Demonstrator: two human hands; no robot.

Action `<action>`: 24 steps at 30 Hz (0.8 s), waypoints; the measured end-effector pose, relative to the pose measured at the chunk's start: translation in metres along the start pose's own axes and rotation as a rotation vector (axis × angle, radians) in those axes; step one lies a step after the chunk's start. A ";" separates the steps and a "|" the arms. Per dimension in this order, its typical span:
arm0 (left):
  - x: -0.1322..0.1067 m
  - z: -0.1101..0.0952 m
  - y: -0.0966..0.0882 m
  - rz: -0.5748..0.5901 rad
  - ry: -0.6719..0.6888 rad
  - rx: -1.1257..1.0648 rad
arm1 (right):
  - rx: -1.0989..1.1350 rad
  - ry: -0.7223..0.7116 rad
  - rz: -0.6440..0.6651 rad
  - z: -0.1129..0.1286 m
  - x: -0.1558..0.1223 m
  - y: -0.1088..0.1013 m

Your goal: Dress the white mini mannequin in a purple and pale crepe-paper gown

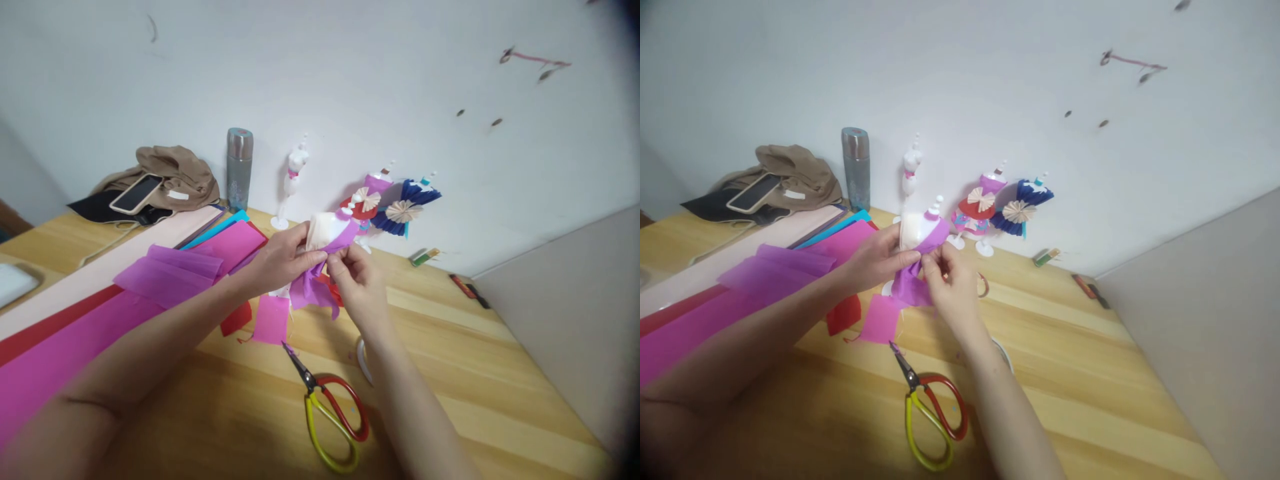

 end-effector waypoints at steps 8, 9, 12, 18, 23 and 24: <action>0.001 0.001 0.000 0.011 0.028 -0.043 | 0.083 0.026 -0.042 0.001 0.003 0.000; 0.001 0.001 0.000 0.010 0.030 -0.038 | 0.084 0.018 -0.042 0.001 0.004 0.000; 0.000 0.000 0.000 0.009 0.031 -0.009 | 0.101 0.009 -0.054 0.000 0.005 -0.001; -0.001 0.004 0.002 0.000 -0.016 0.065 | 0.101 0.019 -0.066 -0.006 0.003 0.000; -0.001 0.004 0.003 0.006 -0.030 0.082 | -0.100 -0.088 -0.054 -0.004 0.002 -0.003; -0.001 0.003 0.003 0.007 -0.029 0.082 | -0.124 -0.097 -0.050 -0.005 0.002 -0.003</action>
Point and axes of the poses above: each hand's wrist, its own x-axis towards the middle knuckle, its own y-axis out of the palm, z = x × y, the point moved 6 cm from there along x, towards the middle knuckle, and after that the axes turned 5 degrees about -y, right-handed, at the moved point
